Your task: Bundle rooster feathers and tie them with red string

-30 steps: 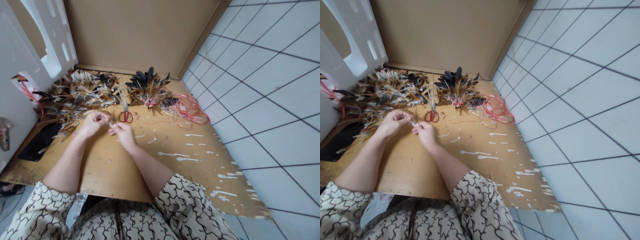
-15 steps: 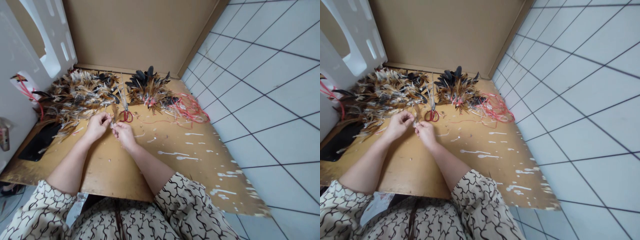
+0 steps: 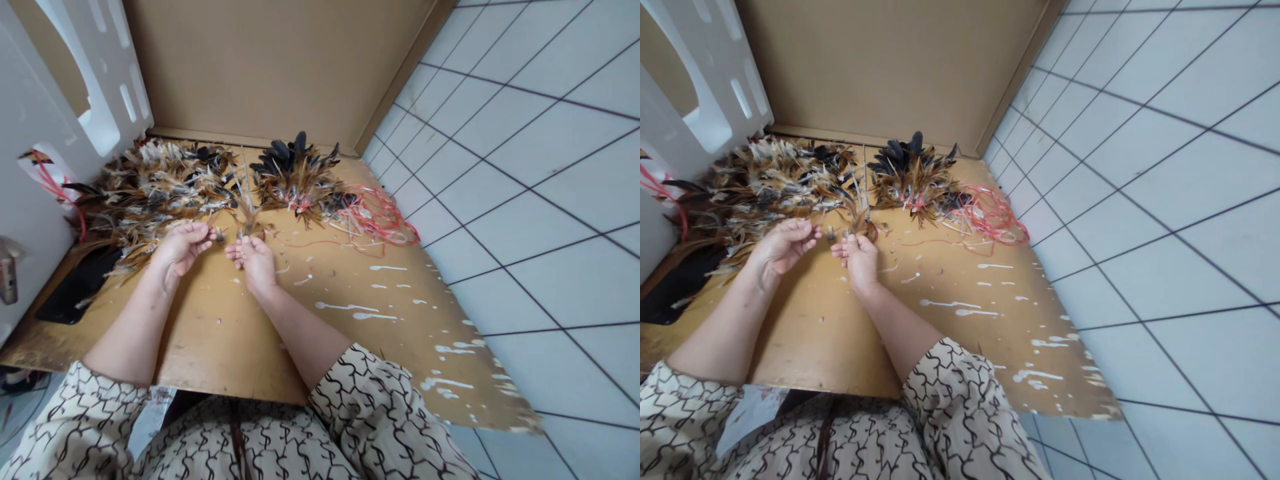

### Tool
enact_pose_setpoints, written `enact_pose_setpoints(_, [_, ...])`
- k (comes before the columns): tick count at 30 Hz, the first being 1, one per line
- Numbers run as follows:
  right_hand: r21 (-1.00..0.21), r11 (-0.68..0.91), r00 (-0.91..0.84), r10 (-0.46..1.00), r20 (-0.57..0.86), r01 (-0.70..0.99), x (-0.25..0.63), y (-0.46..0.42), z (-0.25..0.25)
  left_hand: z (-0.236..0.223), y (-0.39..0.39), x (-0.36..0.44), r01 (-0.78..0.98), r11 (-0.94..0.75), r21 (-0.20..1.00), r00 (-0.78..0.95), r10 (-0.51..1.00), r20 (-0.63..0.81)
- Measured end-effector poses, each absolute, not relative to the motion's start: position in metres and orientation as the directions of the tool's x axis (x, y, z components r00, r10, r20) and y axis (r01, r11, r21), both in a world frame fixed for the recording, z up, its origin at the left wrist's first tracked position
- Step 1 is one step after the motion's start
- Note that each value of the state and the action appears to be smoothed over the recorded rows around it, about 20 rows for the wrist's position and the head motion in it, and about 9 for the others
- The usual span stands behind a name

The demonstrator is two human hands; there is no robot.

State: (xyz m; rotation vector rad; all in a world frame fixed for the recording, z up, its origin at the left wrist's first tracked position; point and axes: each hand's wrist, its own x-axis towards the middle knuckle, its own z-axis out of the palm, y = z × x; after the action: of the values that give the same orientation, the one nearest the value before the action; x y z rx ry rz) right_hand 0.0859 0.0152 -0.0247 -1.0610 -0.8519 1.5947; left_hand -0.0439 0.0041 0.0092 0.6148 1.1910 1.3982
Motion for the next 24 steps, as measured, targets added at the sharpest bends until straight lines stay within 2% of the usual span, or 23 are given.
enact_pose_setpoints(9, [-0.923, -0.200, -0.112, 0.979, -0.172, -0.328, 0.082, 0.016, -0.032, -0.002, 0.007, -0.032, -0.389, 0.233, 0.891, -0.203, 0.922, -0.329])
enact_pose_setpoints(15, [-0.928, -0.206, -0.150, 0.975, -0.165, -0.312, 0.081, 0.014, -0.033, -0.005, 0.005, -0.023, -0.336, 0.205, 0.919, -0.144, 0.953, -0.265])
enact_pose_setpoints(20, [-0.933, -0.208, -0.165, 0.972, -0.165, -0.293, 0.082, 0.014, -0.033, -0.005, 0.001, -0.017, -0.254, 0.141, 0.957, -0.163, 0.969, -0.187])
enact_pose_setpoints(24, [-0.935, -0.220, -0.170, 0.969, -0.178, -0.278, 0.082, 0.011, -0.029, -0.004, 0.000, -0.014, -0.258, 0.093, 0.962, -0.161, 0.977, -0.138])
